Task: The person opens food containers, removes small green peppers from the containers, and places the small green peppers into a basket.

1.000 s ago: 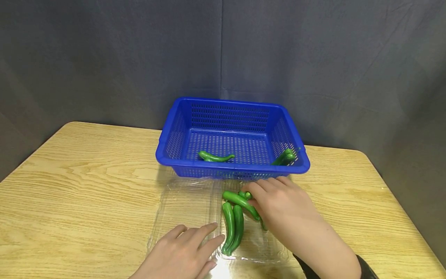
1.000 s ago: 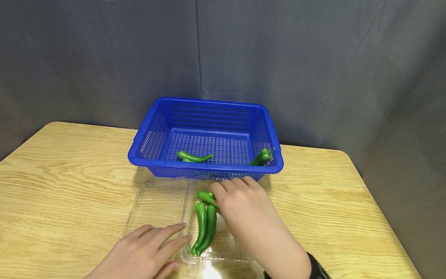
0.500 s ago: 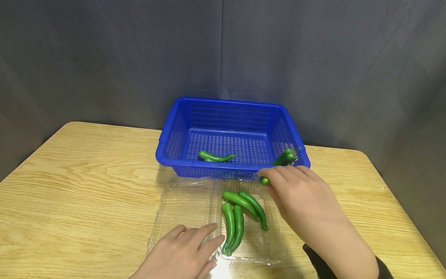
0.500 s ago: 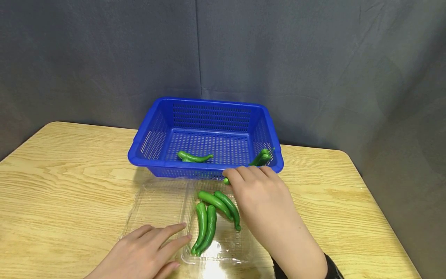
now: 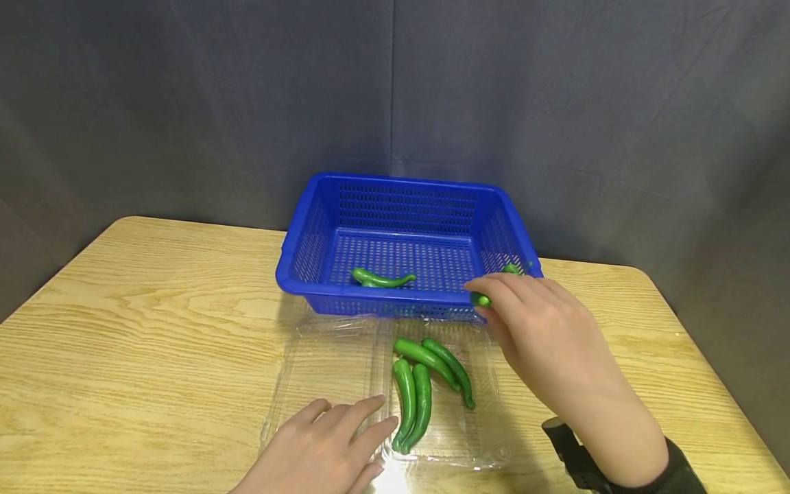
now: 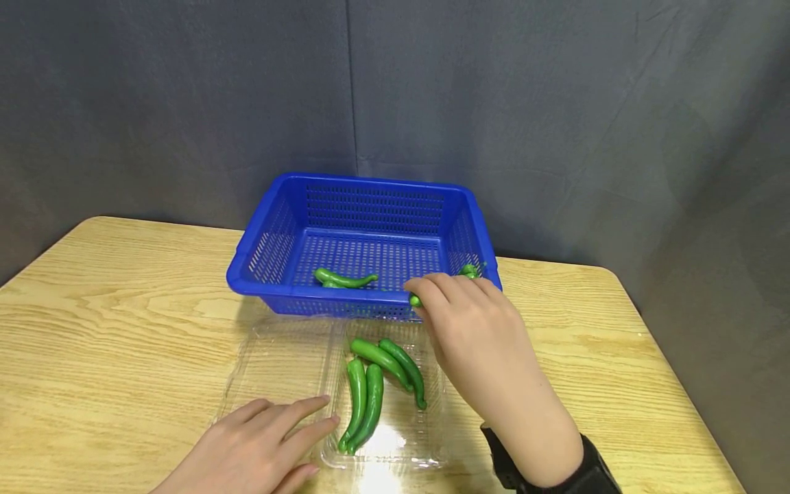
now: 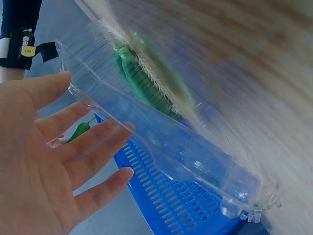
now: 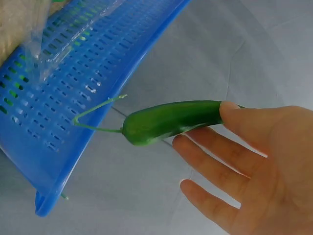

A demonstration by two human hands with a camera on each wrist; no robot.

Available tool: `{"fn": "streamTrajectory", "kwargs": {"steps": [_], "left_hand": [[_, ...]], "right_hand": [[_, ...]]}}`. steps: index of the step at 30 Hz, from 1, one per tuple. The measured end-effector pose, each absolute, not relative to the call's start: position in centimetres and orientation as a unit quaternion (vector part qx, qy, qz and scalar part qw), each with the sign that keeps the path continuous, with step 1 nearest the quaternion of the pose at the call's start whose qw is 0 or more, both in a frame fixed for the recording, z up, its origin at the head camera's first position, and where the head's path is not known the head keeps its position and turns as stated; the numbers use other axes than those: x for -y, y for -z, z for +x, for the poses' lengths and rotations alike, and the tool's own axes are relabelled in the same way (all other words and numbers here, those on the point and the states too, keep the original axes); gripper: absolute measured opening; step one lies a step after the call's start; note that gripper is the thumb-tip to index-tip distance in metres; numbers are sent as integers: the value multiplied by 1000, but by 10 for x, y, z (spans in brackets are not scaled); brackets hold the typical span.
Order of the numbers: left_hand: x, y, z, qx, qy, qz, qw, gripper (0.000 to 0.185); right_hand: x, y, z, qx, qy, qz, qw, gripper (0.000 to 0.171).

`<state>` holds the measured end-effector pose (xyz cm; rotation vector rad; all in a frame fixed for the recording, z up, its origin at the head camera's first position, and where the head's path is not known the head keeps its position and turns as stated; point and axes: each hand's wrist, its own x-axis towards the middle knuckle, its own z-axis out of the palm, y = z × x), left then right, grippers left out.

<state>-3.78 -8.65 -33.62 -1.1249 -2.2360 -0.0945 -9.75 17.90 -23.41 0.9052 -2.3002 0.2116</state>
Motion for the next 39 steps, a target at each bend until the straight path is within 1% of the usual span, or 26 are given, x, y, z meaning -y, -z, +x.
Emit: {"fn": "streamTrajectory", "kwargs": {"steps": [4,7,12,14,16,18,23,26,28,31,36,39], "left_hand": [[87,337,-38,847,29,-431,311,39],[88,336,-38,846,23,-435,308,32],[87,335,-38,846,22,-434,308,33],[87,335,-38,847,23,-432,308,38],[87,335,-38,848,23,-432,307,38],[87,335,-38,848,22,-432,306,34],[87,335,-37,849,23,-433,304,33],[87,335,-37,849,27,-432,302,36],[87,335,-37,850,29,-432,301,43],[86,335,-37,850,31,-432,299,44],[86,336,-37,851,32,-430,298,57],[87,336,-37,851,30,-430,299,49]], "right_hand": [[-182,232,-97,879,-89,339,322,29],[-184,229,-96,878,-93,336,327,32],[-185,224,-96,863,-106,344,355,34],[-185,223,-96,858,-115,347,359,36],[-185,224,-98,856,-123,350,359,36],[-187,226,-101,857,-118,349,360,36],[-194,235,-111,871,-93,335,346,33],[-198,239,-116,881,-91,327,331,32],[-200,241,-118,883,-92,325,325,31],[-202,243,-121,884,-95,326,321,31],[-204,248,-126,888,-99,321,315,31],[-205,251,-129,891,-101,319,306,30]]}}
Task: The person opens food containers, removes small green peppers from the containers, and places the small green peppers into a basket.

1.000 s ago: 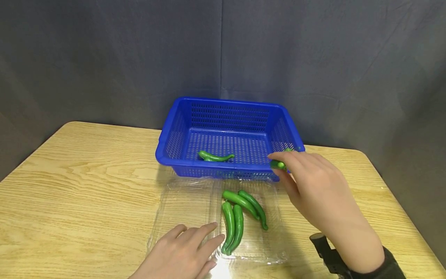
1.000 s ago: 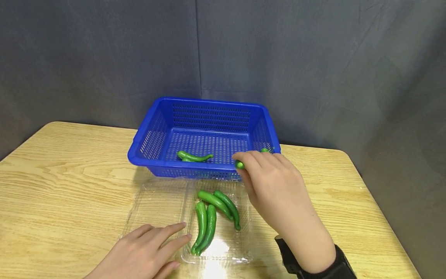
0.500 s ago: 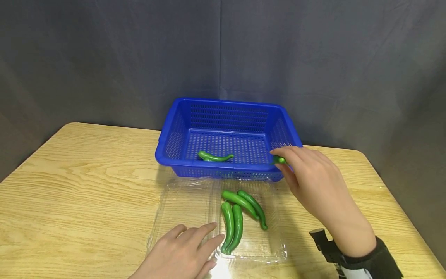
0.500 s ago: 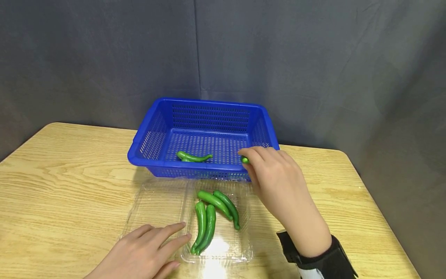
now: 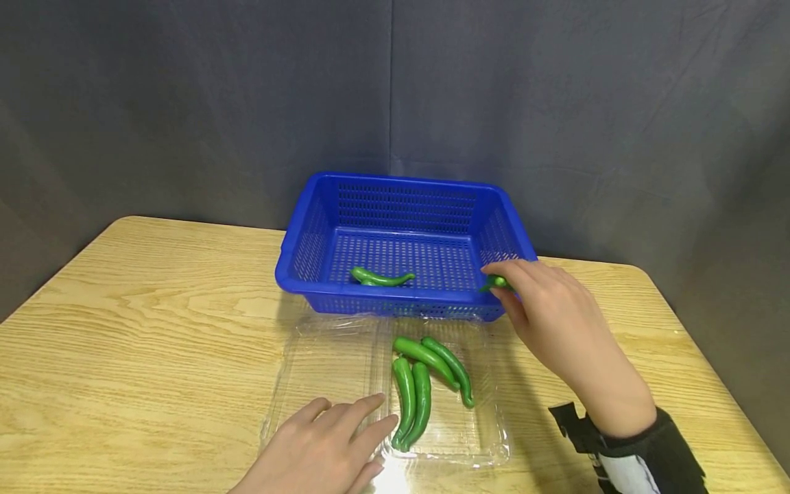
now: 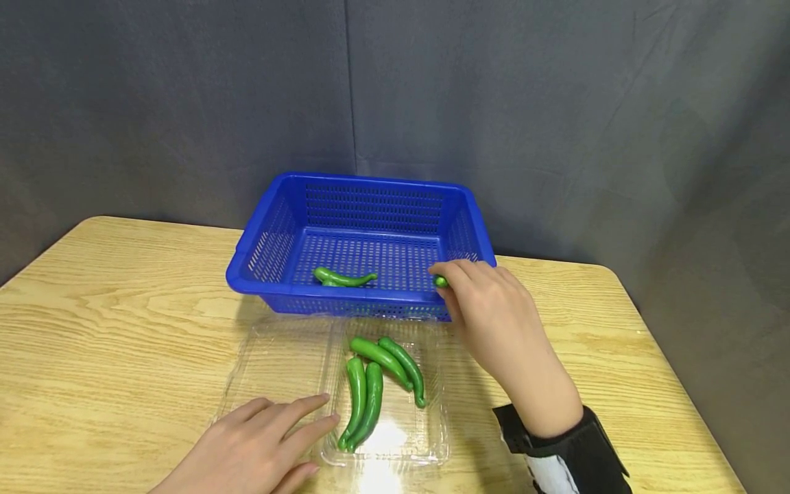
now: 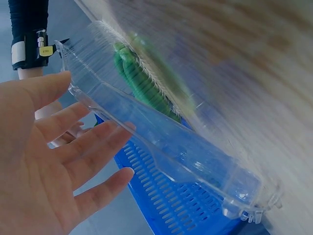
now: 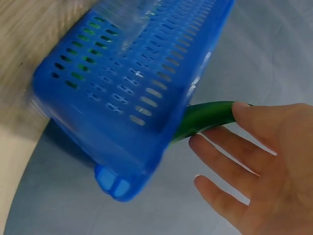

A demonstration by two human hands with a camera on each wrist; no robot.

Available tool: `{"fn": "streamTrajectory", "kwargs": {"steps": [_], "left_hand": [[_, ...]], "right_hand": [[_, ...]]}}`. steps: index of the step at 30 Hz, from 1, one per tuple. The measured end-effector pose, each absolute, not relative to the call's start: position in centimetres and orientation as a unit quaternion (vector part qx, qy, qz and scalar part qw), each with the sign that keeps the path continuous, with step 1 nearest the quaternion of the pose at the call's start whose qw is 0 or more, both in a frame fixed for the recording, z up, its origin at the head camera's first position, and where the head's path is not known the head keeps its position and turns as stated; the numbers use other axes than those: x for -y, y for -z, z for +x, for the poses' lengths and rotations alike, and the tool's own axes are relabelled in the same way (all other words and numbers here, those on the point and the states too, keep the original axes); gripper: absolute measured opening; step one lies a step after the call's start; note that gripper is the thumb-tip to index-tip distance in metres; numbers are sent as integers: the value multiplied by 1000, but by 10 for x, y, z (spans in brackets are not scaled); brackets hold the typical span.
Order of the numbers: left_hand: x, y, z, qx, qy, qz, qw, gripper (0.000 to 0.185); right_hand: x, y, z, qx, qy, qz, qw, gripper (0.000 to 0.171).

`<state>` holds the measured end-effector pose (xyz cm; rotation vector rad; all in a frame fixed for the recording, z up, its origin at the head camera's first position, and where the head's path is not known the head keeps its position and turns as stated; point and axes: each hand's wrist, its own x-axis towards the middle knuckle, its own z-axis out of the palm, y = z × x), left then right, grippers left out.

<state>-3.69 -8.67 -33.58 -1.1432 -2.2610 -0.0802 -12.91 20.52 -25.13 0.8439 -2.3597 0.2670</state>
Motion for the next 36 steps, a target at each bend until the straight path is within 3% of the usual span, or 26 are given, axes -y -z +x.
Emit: {"fn": "streamTrajectory", "kwargs": {"steps": [4,8,23,36], "left_hand": [[88,336,-37,850,23,-432,301,34],[88,336,-37,849,20,-433,302,34],[87,336,-38,846,23,-431,312,56],[87,337,-38,842,22,-432,321,54]], "right_hand": [[-207,257,-134,899,-105,318,281,28],[-208,261,-138,906,-113,319,255,27],[-205,267,-139,918,-119,307,219,28],[-202,262,-136,917,-116,312,219,26]]}}
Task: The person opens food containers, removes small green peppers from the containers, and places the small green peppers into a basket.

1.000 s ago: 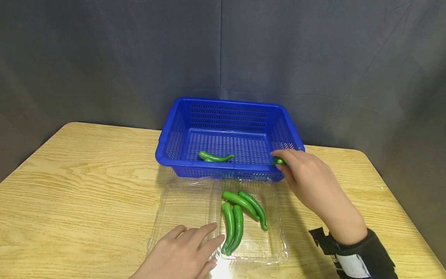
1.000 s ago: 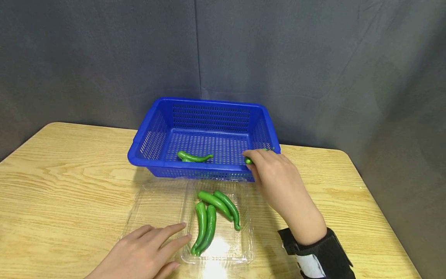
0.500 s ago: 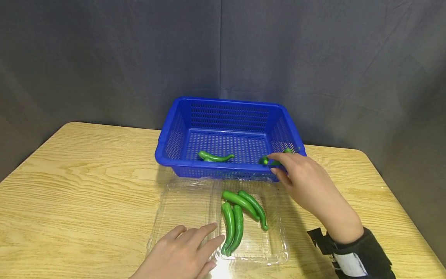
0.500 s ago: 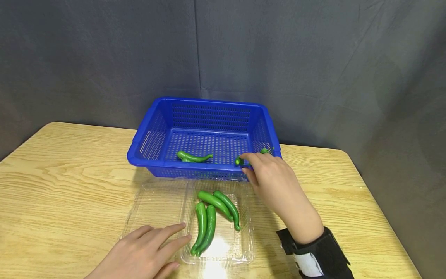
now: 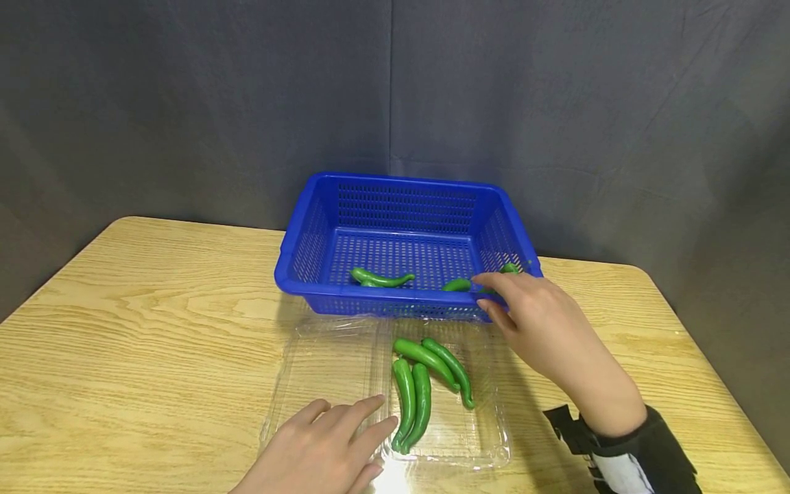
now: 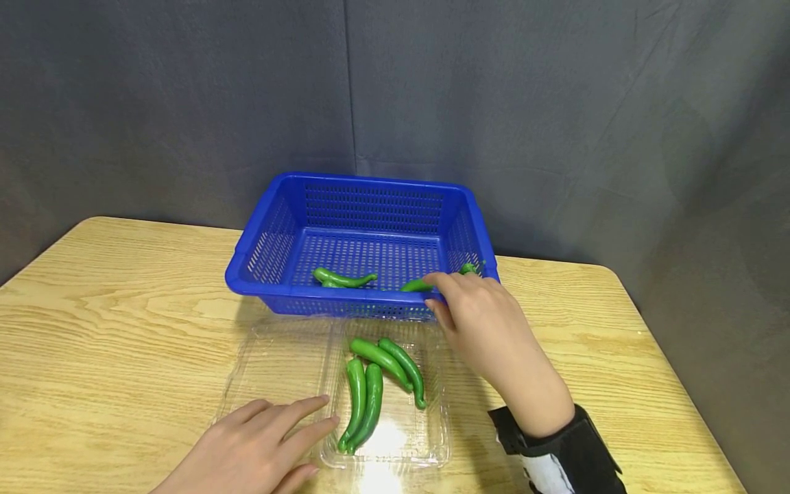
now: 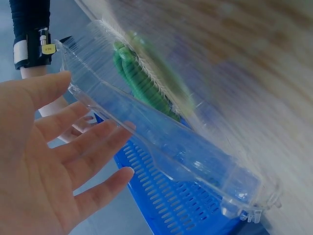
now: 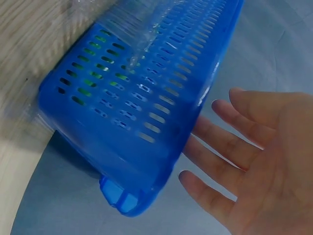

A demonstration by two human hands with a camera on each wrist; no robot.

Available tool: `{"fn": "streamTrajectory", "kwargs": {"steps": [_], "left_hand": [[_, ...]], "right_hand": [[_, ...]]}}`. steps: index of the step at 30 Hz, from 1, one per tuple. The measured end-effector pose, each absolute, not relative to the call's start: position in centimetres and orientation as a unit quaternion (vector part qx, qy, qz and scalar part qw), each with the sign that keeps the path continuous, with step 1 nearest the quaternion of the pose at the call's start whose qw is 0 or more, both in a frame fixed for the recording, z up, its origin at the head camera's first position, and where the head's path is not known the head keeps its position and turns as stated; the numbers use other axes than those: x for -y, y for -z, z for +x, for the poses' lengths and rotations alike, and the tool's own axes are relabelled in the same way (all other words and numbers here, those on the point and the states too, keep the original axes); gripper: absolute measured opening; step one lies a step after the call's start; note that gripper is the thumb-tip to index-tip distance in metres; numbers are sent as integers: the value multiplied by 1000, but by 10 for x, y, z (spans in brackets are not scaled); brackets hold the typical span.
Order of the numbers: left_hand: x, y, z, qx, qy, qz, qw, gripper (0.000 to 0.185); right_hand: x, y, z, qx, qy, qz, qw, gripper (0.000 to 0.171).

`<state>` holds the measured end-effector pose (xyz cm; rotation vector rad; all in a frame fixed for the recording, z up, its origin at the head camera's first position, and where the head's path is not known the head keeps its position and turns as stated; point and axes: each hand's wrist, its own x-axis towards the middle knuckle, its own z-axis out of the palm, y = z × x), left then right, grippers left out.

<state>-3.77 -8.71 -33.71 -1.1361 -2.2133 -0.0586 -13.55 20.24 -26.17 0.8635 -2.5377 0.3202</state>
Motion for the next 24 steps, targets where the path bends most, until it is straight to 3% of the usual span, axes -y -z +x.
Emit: {"fn": "streamTrajectory", "kwargs": {"steps": [18,24], "left_hand": [[87,335,-37,850,26,-429,305,59],[88,335,-37,852,26,-431,297,38]], "right_hand": [[-184,245,-111,890,-109,360,256,25],[-175,240,-99,897,-95,356,243,28]]}}
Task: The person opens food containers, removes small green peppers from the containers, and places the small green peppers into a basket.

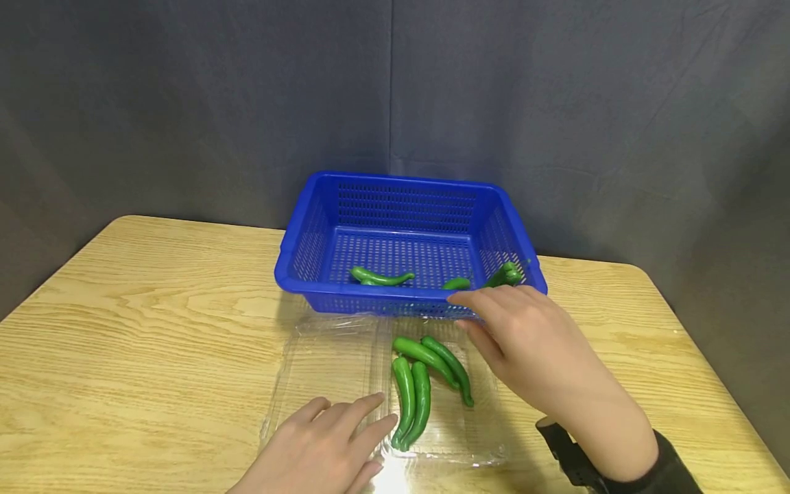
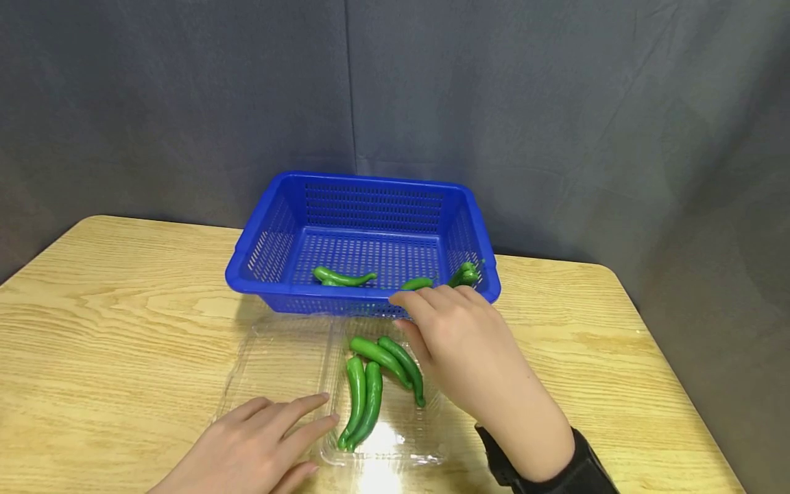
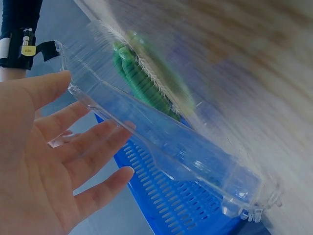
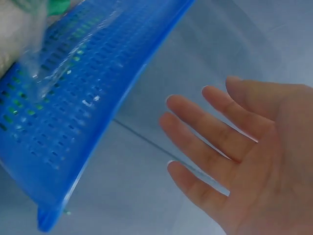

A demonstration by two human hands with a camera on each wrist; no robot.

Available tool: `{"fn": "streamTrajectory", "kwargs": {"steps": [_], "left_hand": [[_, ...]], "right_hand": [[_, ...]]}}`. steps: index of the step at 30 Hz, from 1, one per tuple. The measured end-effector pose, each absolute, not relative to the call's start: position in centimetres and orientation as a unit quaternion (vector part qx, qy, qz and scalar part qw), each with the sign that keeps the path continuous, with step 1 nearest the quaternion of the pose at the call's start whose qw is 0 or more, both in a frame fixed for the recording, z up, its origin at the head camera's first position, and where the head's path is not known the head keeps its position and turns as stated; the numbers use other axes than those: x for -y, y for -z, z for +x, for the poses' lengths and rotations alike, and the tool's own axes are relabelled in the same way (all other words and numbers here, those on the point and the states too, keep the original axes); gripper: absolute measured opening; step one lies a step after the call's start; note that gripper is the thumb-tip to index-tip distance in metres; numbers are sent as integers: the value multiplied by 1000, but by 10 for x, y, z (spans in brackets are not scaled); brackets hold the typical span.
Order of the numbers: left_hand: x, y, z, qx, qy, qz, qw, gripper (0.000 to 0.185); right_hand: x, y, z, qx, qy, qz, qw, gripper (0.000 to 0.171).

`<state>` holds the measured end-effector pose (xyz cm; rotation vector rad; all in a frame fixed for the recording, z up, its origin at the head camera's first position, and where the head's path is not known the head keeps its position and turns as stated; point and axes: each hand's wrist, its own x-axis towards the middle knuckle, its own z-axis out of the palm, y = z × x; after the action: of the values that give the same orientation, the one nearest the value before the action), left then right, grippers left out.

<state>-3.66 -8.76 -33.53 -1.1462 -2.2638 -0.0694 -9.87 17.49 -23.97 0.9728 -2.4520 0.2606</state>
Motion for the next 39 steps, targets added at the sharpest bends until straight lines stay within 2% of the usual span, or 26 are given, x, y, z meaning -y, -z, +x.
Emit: {"fn": "streamTrajectory", "kwargs": {"steps": [9,15,20,24,30,39], "left_hand": [[88,336,-38,845,16,-433,313,35],[88,336,-38,848,19,-434,305,34],[87,336,-37,849,29,-432,303,50],[87,336,-37,850,30,-431,303,55],[88,334,-35,855,28,-429,290,37],[88,333,-35,861,26,-426,276,35]], "right_hand": [[-168,236,-85,889,-95,379,239,26],[-164,235,-78,891,-94,391,213,28],[-161,235,-72,902,-81,383,185,33],[-159,235,-69,904,-79,381,175,31],[-156,238,-65,902,-80,392,164,25],[-152,243,-59,905,-56,397,140,35]]}}
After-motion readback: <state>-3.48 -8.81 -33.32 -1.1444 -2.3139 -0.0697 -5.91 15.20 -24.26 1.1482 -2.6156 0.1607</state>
